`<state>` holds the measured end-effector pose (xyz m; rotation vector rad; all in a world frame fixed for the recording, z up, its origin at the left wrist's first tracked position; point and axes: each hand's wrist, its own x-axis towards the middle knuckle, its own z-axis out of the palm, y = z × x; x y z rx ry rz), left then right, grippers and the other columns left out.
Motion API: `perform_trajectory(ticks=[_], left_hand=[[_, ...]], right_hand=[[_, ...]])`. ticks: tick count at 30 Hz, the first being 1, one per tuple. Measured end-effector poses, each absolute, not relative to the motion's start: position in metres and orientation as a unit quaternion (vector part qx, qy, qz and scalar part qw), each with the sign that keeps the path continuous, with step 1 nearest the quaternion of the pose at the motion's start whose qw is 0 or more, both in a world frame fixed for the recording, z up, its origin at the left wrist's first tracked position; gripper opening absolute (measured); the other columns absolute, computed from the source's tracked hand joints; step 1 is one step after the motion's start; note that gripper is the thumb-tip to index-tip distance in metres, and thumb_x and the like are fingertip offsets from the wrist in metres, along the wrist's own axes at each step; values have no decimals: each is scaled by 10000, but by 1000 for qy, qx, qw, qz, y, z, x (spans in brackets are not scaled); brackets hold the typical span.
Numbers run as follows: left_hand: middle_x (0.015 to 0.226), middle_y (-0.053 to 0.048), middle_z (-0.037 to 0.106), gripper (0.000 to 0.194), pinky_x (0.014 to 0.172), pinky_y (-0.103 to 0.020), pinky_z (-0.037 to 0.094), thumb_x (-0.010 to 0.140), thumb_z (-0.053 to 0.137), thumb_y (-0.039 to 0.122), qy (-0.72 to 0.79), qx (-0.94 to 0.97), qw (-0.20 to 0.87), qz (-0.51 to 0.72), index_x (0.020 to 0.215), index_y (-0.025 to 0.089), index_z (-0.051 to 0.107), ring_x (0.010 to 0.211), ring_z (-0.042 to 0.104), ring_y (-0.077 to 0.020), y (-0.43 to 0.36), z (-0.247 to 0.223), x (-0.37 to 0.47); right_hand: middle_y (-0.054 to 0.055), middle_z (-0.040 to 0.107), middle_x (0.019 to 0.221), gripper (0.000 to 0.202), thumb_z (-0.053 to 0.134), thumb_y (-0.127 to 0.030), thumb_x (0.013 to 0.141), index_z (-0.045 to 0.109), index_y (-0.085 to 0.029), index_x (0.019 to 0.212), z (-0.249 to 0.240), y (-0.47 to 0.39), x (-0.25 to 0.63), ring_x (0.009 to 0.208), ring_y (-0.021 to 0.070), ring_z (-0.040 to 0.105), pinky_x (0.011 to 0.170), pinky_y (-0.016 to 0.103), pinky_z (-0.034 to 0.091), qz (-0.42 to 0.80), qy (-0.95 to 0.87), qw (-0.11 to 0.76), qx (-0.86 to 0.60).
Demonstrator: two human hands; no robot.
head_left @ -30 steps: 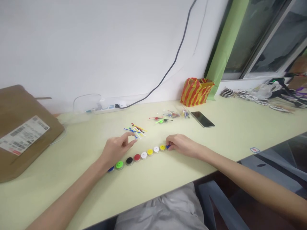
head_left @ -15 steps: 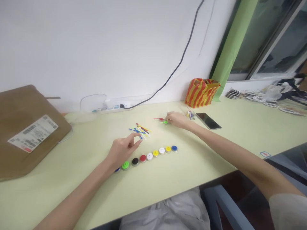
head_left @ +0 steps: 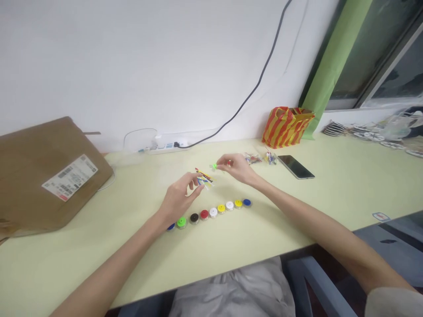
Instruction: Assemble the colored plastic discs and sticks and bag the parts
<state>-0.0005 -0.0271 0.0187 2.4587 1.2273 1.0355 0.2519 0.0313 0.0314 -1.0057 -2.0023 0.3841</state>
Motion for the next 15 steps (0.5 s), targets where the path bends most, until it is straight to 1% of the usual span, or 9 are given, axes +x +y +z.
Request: perform_trajectory(ticks=[3, 5, 6, 8, 10, 12, 15], left_hand=[[1153, -49, 604, 439, 723, -279, 504, 962, 561, 373, 409, 837, 110, 348, 1384, 279, 484, 945, 607, -163, -23, 24, 6], [1207, -56, 588, 494, 767, -298, 507, 964, 572, 377, 403, 843, 112, 338, 1429, 285, 433, 1001, 602, -174, -19, 25, 10], [1200, -51, 593, 477, 787, -306, 503, 969, 571, 375, 398, 847, 115, 332, 1418, 284, 440, 1002, 602, -173, -17, 24, 12], [1133, -34, 618, 354, 811, -315, 495, 982, 557, 368, 383, 856, 123, 326, 1319, 267, 519, 959, 604, -166, -14, 22, 16], [1034, -22, 633, 214, 791, -313, 490, 993, 542, 368, 369, 856, 121, 342, 1156, 238, 590, 888, 598, -158, -14, 18, 20], [974, -25, 634, 174, 774, -314, 492, 994, 543, 373, 351, 854, 105, 368, 1041, 216, 601, 862, 595, -160, -15, 15, 21], [1001, -46, 637, 154, 826, -335, 506, 990, 561, 356, 320, 865, 60, 382, 1025, 211, 598, 929, 608, -179, -19, 12, 19]], right_hand=[[25, 734, 798, 95, 680, -243, 890, 723, -162, 863, 27, 17, 232, 724, 140, 623, 704, 262, 425, 170, -787, 457, -379], [26, 738, 803, 87, 679, -238, 887, 716, -163, 863, 22, 13, 224, 741, 142, 640, 691, 257, 424, 198, -771, 477, -374], [28, 742, 809, 85, 678, -239, 885, 711, -164, 864, 19, 10, 222, 747, 144, 649, 680, 254, 423, 219, -762, 484, -371], [29, 746, 817, 81, 682, -245, 876, 699, -166, 867, 14, 5, 221, 752, 145, 661, 663, 249, 424, 259, -752, 486, -362], [31, 747, 829, 77, 691, -244, 860, 686, -168, 870, 11, -2, 221, 753, 146, 668, 656, 247, 430, 290, -746, 484, -354], [33, 743, 839, 74, 696, -233, 844, 673, -168, 871, 10, -9, 221, 756, 147, 675, 651, 244, 442, 321, -739, 483, -343], [15, 721, 790, 82, 687, -224, 837, 647, -169, 884, 10, -19, 222, 705, 139, 680, 659, 250, 480, 383, -731, 469, -315]])
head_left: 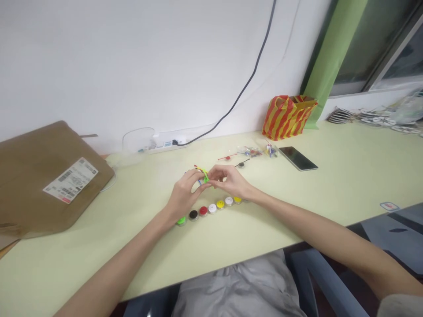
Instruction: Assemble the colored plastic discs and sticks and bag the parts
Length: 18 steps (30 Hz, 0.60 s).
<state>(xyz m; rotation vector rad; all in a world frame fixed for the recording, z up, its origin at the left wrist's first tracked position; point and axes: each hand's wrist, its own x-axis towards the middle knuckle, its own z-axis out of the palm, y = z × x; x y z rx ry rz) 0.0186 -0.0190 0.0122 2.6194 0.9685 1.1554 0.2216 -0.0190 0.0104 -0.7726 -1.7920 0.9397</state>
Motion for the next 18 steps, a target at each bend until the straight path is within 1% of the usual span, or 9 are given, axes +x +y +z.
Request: perform_trajectory(ticks=[3, 6, 11, 15, 18], left_hand=[[1112, -81, 640, 172, 888, -365, 508, 988, 566, 323, 296, 886, 13, 357, 1120, 215, 591, 1031, 613, -205, -23, 13, 15], [1145, -94, 649, 204, 893, -374, 508, 986, 568, 311, 279, 898, -9, 340, 1164, 212, 573, 1052, 619, -217, -25, 14, 13], [1015, -74, 670, 127, 799, -341, 494, 998, 543, 305, 264, 901, -54, 339, 1047, 194, 581, 922, 625, -201, -25, 13, 15], [974, -76, 670, 158, 733, -324, 464, 1012, 507, 325, 259, 907, -102, 316, 1008, 185, 579, 858, 611, -202, -24, 13, 15], [981, -78, 668, 178, 737, -322, 456, 1019, 492, 339, 259, 913, -106, 297, 1014, 185, 581, 844, 614, -201, -24, 13, 16]], right_hand=[[-17, 691, 703, 115, 692, -229, 822, 604, -177, 874, 13, -24, 221, 633, 133, 677, 664, 261, 516, 429, -721, 452, -302], [-25, 679, 679, 136, 694, -242, 815, 573, -185, 837, 17, -26, 222, 613, 130, 674, 643, 256, 526, 447, -717, 444, -298], [-19, 639, 720, 128, 678, -276, 825, 604, -171, 818, 26, -30, 222, 574, 91, 582, 566, 228, 475, 451, -723, 428, -300], [-43, 582, 671, 74, 646, -180, 777, 580, -168, 748, 28, -32, 221, 575, 76, 532, 549, 203, 416, 444, -720, 431, -313], [-40, 593, 649, 75, 630, -163, 757, 566, -168, 718, 28, -29, 223, 584, 80, 539, 562, 202, 407, 471, -715, 423, -297]])
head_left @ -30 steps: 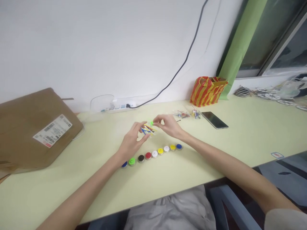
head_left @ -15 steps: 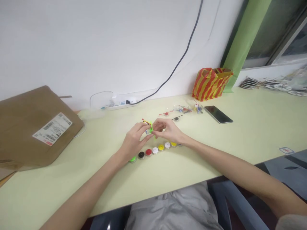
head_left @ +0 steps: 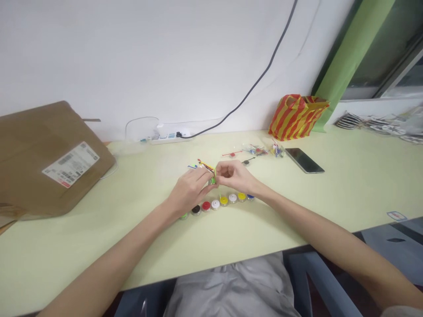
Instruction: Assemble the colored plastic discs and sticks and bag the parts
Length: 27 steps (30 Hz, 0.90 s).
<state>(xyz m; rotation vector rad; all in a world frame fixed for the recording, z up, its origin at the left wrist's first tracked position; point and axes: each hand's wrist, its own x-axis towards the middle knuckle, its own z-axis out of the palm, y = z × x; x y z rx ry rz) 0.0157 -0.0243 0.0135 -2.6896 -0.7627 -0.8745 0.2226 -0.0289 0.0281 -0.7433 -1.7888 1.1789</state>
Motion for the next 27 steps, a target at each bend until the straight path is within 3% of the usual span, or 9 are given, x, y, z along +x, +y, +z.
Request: perform_trajectory(ticks=[6, 16, 24, 27], left_hand=[[970, -75, 645, 217, 720, -311, 452, 1033, 453, 371, -259, -918, 79, -289, 1012, 184, 562, 824, 599, -193, -27, 16, 18], [894, -58, 607, 249, 694, -316, 442, 1049, 366, 393, -245, -930, 81, -264, 960, 195, 486, 766, 578, -196, -28, 12, 20], [819, -41, 576, 150, 642, -329, 419, 1008, 405, 322, -238, -920, 114, -290, 917, 213, 453, 716, 555, -204, -29, 12, 22], [786, -30, 554, 84, 613, -316, 406, 962, 395, 233, -225, -914, 121, -316, 893, 218, 442, 671, 531, -188, -30, 12, 20]], right_hand=[[-51, 566, 567, 107, 661, -231, 770, 585, -172, 723, 24, -20, 229, 461, 58, 389, 459, 206, 299, 521, -705, 394, -277], [-112, 415, 450, 165, 656, -258, 790, 510, -202, 737, 16, -17, 231, 362, 46, 300, 383, 186, 238, 647, -645, 334, -230], [-124, 424, 476, 149, 628, -280, 830, 495, -212, 835, 16, -22, 225, 356, 49, 298, 415, 199, 395, 662, -644, 321, -209], [-109, 471, 545, 208, 659, -323, 846, 484, -213, 831, 17, -22, 225, 361, 33, 265, 403, 191, 393, 666, -638, 332, -196]])
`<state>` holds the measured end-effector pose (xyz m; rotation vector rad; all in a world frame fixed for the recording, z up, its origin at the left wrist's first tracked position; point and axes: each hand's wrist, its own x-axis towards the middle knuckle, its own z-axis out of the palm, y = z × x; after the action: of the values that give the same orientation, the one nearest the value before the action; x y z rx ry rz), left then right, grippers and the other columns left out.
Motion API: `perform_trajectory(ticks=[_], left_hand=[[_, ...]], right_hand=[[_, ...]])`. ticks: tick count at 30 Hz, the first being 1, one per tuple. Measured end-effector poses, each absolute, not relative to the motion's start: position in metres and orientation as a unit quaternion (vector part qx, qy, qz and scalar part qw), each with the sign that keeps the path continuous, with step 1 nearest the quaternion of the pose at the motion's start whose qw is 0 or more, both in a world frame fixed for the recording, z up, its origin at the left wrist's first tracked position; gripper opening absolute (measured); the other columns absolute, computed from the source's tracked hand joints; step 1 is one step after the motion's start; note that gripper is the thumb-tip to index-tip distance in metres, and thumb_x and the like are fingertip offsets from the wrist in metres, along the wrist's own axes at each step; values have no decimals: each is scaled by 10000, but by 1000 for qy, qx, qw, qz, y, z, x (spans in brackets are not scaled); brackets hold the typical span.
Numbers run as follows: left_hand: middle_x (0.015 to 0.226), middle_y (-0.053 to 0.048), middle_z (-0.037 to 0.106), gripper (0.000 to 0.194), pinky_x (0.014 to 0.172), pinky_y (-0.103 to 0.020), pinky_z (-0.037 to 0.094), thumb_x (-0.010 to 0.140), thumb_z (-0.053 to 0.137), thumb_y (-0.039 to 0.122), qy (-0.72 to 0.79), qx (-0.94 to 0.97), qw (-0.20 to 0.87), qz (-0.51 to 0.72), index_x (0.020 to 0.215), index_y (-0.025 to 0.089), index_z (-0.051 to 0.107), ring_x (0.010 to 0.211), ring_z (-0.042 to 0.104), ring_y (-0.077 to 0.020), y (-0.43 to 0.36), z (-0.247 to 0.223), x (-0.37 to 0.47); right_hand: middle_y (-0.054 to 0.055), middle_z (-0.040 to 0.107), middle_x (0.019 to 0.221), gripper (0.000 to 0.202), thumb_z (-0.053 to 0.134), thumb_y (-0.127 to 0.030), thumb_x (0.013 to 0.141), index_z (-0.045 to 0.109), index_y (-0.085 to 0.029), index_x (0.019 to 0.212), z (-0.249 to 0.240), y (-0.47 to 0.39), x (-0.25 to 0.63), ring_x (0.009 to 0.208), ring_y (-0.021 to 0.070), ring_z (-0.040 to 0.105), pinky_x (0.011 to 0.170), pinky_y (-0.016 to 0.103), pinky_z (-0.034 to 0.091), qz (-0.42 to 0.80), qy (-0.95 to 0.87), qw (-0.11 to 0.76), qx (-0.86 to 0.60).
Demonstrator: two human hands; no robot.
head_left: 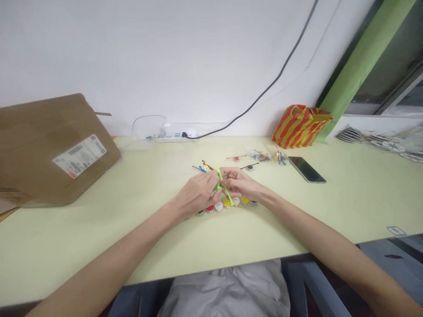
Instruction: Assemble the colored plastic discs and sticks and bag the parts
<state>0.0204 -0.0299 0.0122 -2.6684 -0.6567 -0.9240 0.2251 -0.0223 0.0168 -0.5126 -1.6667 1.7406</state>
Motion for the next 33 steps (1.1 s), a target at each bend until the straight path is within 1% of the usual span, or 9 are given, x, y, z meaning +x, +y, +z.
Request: perform_trajectory(ticks=[2, 5, 8, 11, 15, 18, 21, 24, 33], left_hand=[[766, -21, 540, 75, 592, -306, 392, 933, 388, 196, -224, -905, 131, -338, 885, 219, 440, 637, 506, -176, -30, 13, 18], [735, 4, 522, 66, 574, -288, 378, 946, 423, 235, -266, -887, 110, -362, 894, 217, 460, 600, 484, -154, -27, 13, 12], [779, 5, 538, 75, 600, -273, 396, 959, 453, 255, -323, -863, 77, -381, 920, 209, 498, 629, 512, -134, -21, 13, 7], [884, -15, 561, 95, 654, -265, 433, 978, 477, 269, -349, -849, 65, -392, 998, 202, 541, 733, 558, -136, -15, 12, 2], [943, -24, 573, 148, 724, -272, 470, 986, 535, 319, -366, -848, 52, -381, 1070, 207, 583, 821, 586, -149, -9, 8, -4], [944, -27, 612, 157, 747, -287, 484, 973, 574, 322, -367, -850, 40, -376, 1075, 211, 616, 834, 605, -158, -8, 6, -5], [931, -35, 651, 191, 768, -307, 503, 963, 599, 335, -358, -848, 27, -390, 1103, 216, 648, 848, 630, -172, -11, 7, -3], [928, -45, 668, 217, 783, -321, 522, 969, 594, 357, -346, -841, 15, -415, 1117, 218, 670, 865, 640, -180, -17, 10, 1], [891, -44, 664, 230, 758, -318, 529, 967, 600, 387, -325, -834, 15, -446, 1097, 222, 694, 820, 636, -173, -20, 8, 7]], right_hand=[[-91, 542, 618, 270, 694, -364, 843, 470, -215, 825, 19, -21, 228, 361, 22, 258, 417, 202, 427, 662, -628, 357, -199], [-66, 600, 670, 331, 750, -440, 816, 510, -215, 859, 23, -16, 234, 394, 41, 354, 510, 258, 519, 628, -627, 402, -226], [-28, 625, 682, 377, 790, -494, 773, 613, -183, 892, 19, -3, 238, 484, 74, 472, 530, 247, 506, 547, -649, 446, -283], [-7, 635, 655, 396, 787, -503, 761, 673, -143, 879, 8, 21, 236, 502, 87, 512, 495, 227, 469, 477, -656, 461, -359], [1, 628, 579, 272, 702, -359, 843, 714, -104, 937, -2, 51, 223, 488, 106, 539, 493, 227, 449, 406, -699, 405, -427], [49, 719, 730, 159, 692, -270, 841, 733, -122, 883, 5, 53, 212, 607, 115, 606, 596, 231, 473, 312, -756, 388, -424], [59, 732, 784, 243, 645, -355, 892, 710, -126, 843, 17, 34, 206, 651, 125, 629, 624, 241, 484, 348, -767, 404, -357], [48, 716, 752, 300, 660, -423, 888, 685, -126, 917, 24, 9, 203, 631, 134, 640, 586, 242, 484, 425, -730, 430, -321], [37, 697, 759, 293, 714, -429, 854, 692, -140, 894, 25, -16, 203, 675, 143, 645, 624, 259, 501, 451, -709, 440, -318]])
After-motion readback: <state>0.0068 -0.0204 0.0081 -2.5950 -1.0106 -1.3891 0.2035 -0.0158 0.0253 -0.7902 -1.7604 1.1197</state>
